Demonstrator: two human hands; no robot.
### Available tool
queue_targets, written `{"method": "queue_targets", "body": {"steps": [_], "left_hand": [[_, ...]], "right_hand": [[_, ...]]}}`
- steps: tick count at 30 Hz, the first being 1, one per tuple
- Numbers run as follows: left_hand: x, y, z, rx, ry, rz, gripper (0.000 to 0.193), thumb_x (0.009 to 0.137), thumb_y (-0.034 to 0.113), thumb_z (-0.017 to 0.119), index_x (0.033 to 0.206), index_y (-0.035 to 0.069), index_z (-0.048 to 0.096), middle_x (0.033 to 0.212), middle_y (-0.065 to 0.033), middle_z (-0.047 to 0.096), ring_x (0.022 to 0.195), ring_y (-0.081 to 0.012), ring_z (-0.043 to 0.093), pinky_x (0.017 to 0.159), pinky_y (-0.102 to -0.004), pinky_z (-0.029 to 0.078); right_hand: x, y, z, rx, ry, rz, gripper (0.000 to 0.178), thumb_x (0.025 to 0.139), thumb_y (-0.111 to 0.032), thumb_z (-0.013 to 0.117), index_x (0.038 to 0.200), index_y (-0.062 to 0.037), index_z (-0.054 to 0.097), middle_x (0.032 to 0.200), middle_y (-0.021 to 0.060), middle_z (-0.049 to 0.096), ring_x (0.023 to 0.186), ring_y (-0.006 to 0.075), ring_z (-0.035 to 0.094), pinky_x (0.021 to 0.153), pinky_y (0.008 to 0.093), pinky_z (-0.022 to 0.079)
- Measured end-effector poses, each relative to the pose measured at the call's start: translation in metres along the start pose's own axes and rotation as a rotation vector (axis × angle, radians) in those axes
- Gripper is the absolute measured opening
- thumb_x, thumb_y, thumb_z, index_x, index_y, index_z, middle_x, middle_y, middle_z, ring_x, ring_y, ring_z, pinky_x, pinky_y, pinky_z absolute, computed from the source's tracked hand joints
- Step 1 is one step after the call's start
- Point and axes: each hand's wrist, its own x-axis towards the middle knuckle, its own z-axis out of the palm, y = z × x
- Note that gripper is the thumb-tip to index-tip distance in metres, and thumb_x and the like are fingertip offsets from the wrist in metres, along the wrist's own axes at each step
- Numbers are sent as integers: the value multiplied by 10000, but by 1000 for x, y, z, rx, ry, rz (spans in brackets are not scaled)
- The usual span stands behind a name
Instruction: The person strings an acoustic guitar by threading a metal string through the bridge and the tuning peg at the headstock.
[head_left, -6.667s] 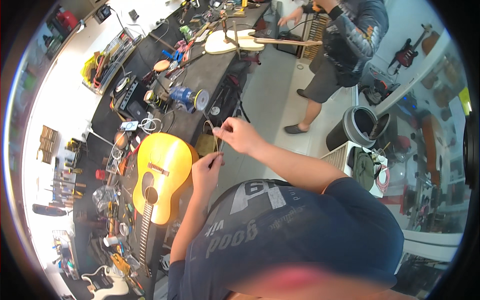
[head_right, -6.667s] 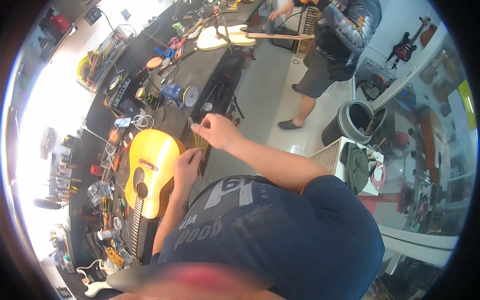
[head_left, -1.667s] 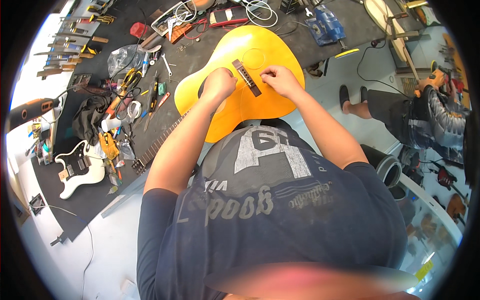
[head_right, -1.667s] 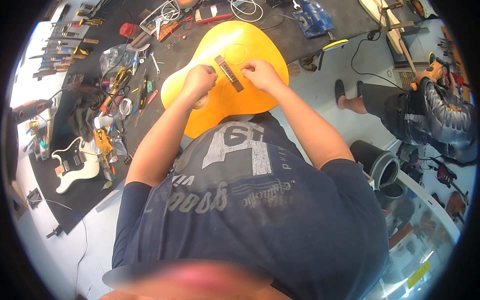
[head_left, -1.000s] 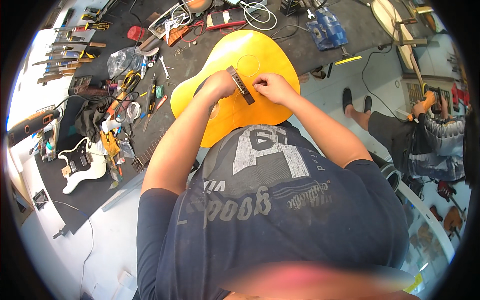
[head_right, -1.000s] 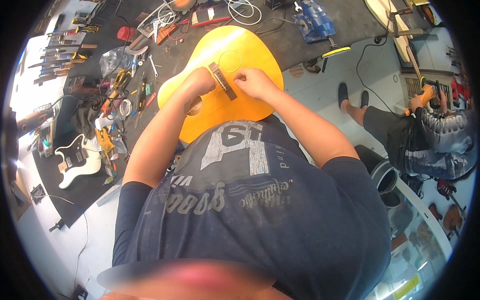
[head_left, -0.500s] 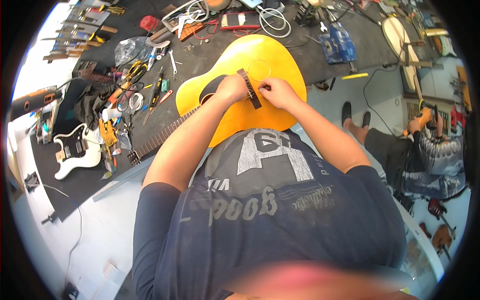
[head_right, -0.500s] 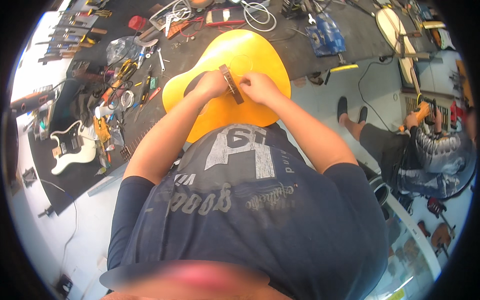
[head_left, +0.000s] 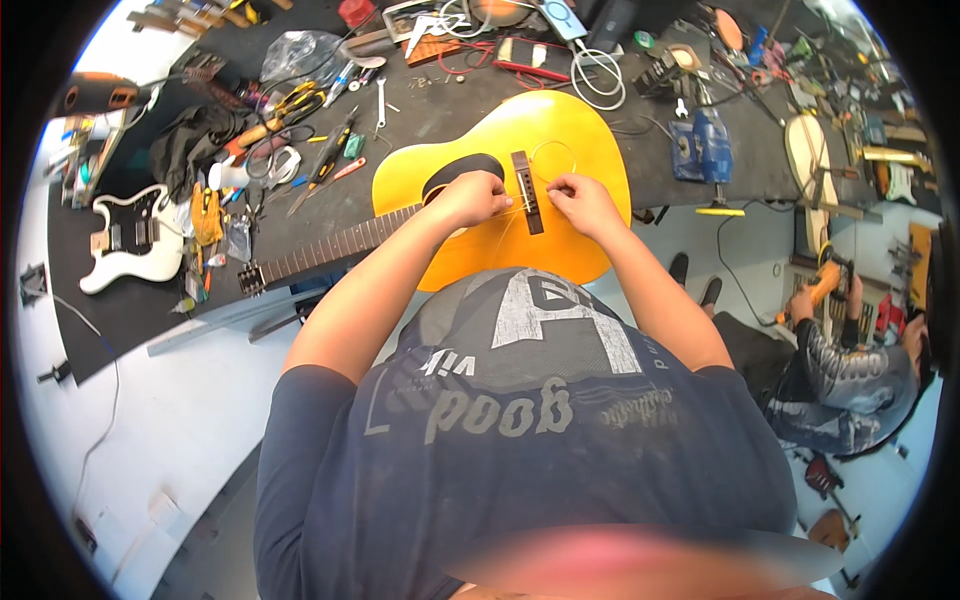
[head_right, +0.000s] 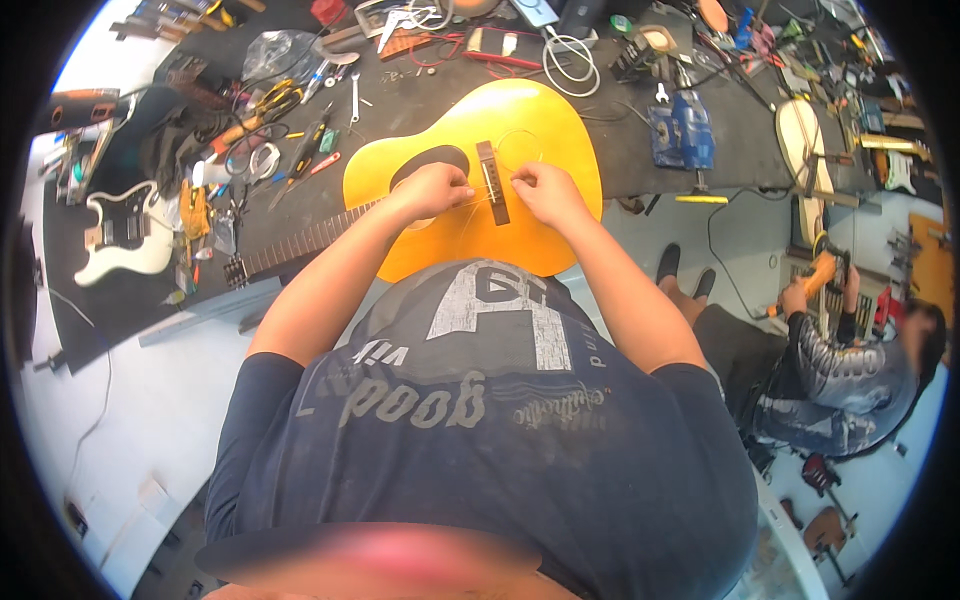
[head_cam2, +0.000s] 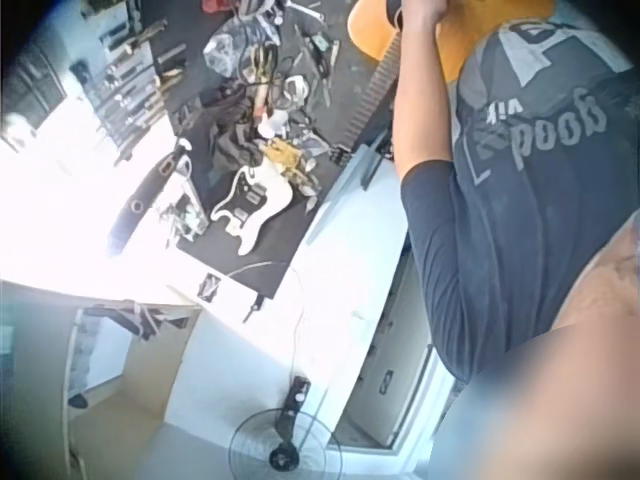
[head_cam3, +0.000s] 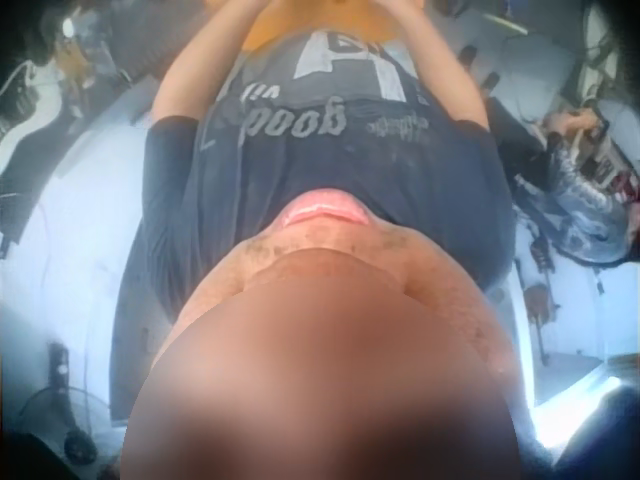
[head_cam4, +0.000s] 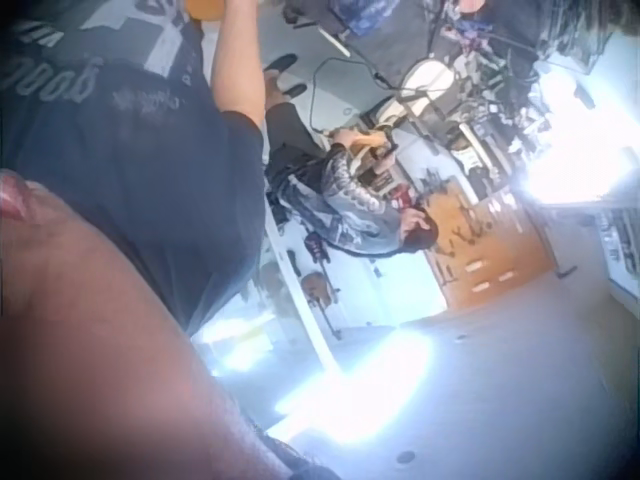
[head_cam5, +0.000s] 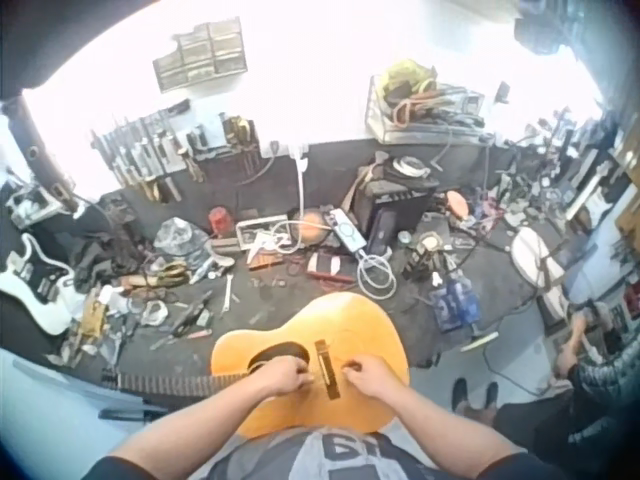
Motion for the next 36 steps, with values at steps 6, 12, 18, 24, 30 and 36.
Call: {"method": "queue_targets", "body": {"steps": [6, 12, 18, 24, 30, 36], "left_hand": [[-51, -63, -23, -225, 90, 12, 350, 925, 314, 734, 1104, 13, 745, 1043, -130, 762, 995, -244, 720, 893, -375, 546], [-115, -174, -54, -435, 468, -200, 393, 928, 320, 708, 1166, 8, 730, 1075, -144, 762, 1033, -242, 715, 928, -385, 537], [-158, -320, -52, -501, 805, -376, 298, 900, 263, 726, 1066, 17, 762, 989, -157, 777, 935, -264, 743, 859, -378, 559], [-176, -395, -68, -462, 952, -517, 233, 886, 213, 727, 1029, 33, 769, 948, -145, 777, 898, -274, 748, 837, -381, 563], [-163, -462, -96, -176, 1018, -671, 222, 873, 203, 721, 1014, 41, 775, 1028, -198, 764, 998, -352, 737, 892, -434, 568], [-132, -503, -109, -2, 956, -836, 229, 911, 123, 607, 1001, -17, 764, 1059, -259, 746, 1065, -411, 717, 905, -489, 579]], "right_hand": [[4, -7, -2, -31, 31, -91, 229, 941, -172, 678, 1072, 7, 732, 970, 149, 757, 872, 224, 717, 805, 341, 553], [0, -10, 7, -35, 87, -109, 204, 958, -138, 665, 1075, 19, 723, 936, 121, 753, 854, 183, 709, 796, 316, 545], [-26, -29, 37, -11, 111, -91, 162, 977, -112, 654, 1047, 24, 707, 866, 67, 720, 798, 129, 668, 747, 280, 520], [-72, -40, 78, -62, 144, -38, 145, 981, -91, 652, 1058, 21, 701, 839, 56, 712, 784, 122, 663, 752, 274, 521], [-106, -41, 100, -34, 197, 4, 148, 990, -104, 654, 1060, 17, 700, 844, 52, 709, 790, 115, 661, 750, 272, 519], [-129, -44, 106, -74, 240, 70, 149, 985, -95, 649, 1060, 24, 699, 847, 50, 708, 791, 114, 664, 750, 265, 517]]}}
